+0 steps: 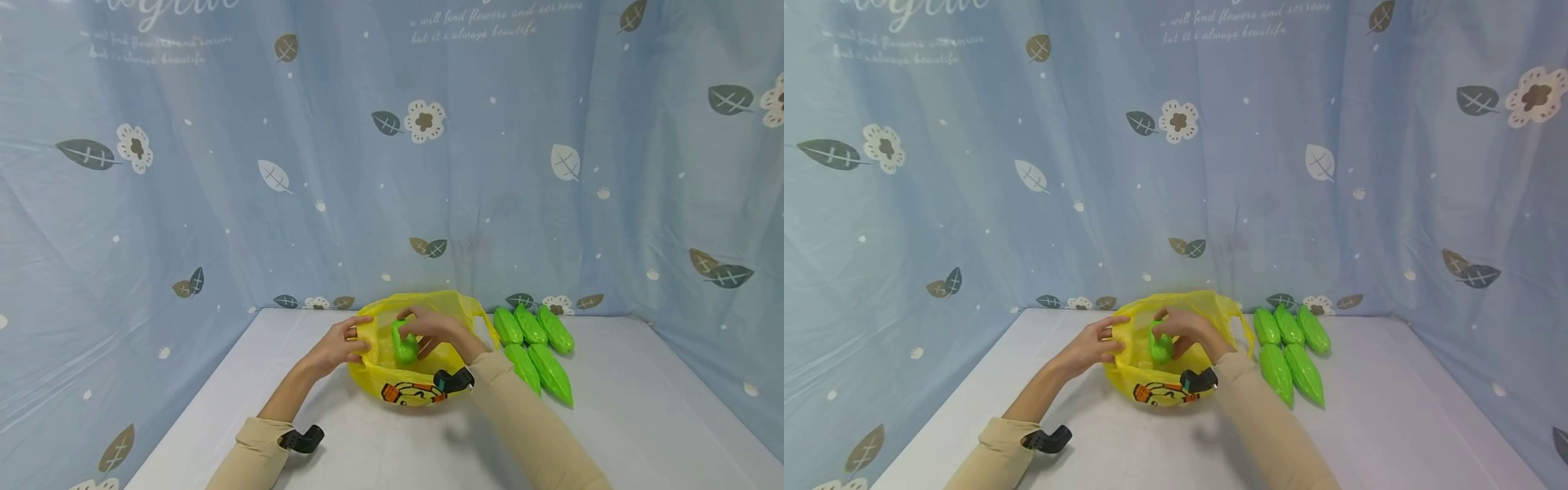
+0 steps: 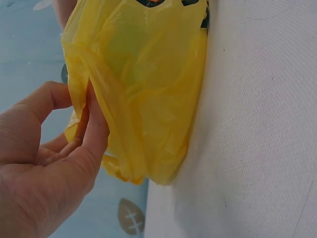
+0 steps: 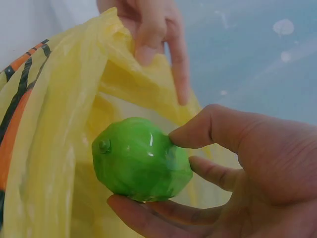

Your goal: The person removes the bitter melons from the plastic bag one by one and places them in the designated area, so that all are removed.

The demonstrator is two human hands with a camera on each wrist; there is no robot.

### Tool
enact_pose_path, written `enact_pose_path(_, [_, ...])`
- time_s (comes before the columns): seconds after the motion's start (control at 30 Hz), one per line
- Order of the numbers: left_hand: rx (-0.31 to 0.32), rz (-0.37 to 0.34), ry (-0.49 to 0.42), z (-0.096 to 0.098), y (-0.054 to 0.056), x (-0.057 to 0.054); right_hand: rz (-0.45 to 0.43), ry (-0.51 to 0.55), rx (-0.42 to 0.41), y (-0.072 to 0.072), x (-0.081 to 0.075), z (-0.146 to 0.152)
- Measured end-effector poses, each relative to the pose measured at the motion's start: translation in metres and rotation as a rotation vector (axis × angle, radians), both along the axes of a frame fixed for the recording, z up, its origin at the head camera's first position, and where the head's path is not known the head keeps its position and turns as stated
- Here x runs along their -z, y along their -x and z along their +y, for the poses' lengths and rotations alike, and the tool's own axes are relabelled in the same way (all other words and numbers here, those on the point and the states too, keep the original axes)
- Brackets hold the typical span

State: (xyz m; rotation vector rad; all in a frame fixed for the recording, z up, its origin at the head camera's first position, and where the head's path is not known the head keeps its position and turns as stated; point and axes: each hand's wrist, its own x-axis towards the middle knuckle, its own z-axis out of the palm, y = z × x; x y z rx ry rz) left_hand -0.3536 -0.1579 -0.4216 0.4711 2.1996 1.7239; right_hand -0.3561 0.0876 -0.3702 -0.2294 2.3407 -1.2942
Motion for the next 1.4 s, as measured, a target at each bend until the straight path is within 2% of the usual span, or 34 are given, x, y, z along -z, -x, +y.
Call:
enact_pose_path(0.33, [-0.015, 0.005, 0.002, 0.0, 0.0, 0.0, 0.07, 0.016, -0.05, -0.015, -0.019, 0.025])
enact_pose_path(0.7, [0.009, 0.017, -0.015, -0.003, 0.001, 0.001, 0.148, 0.018, -0.072, -0.036, -0.041, 0.057])
enact_pose_path(1.1, [0.017, 0.009, -0.023, -0.002, 0.001, 0.001, 0.201, 0.005, -0.045, -0.056, -0.042, 0.094])
enact_pose_path(1.4, [-0.005, -0.004, -0.037, -0.002, 0.0, -0.001, 0.247, -0.002, -0.052, -0.071, -0.038, 0.119])
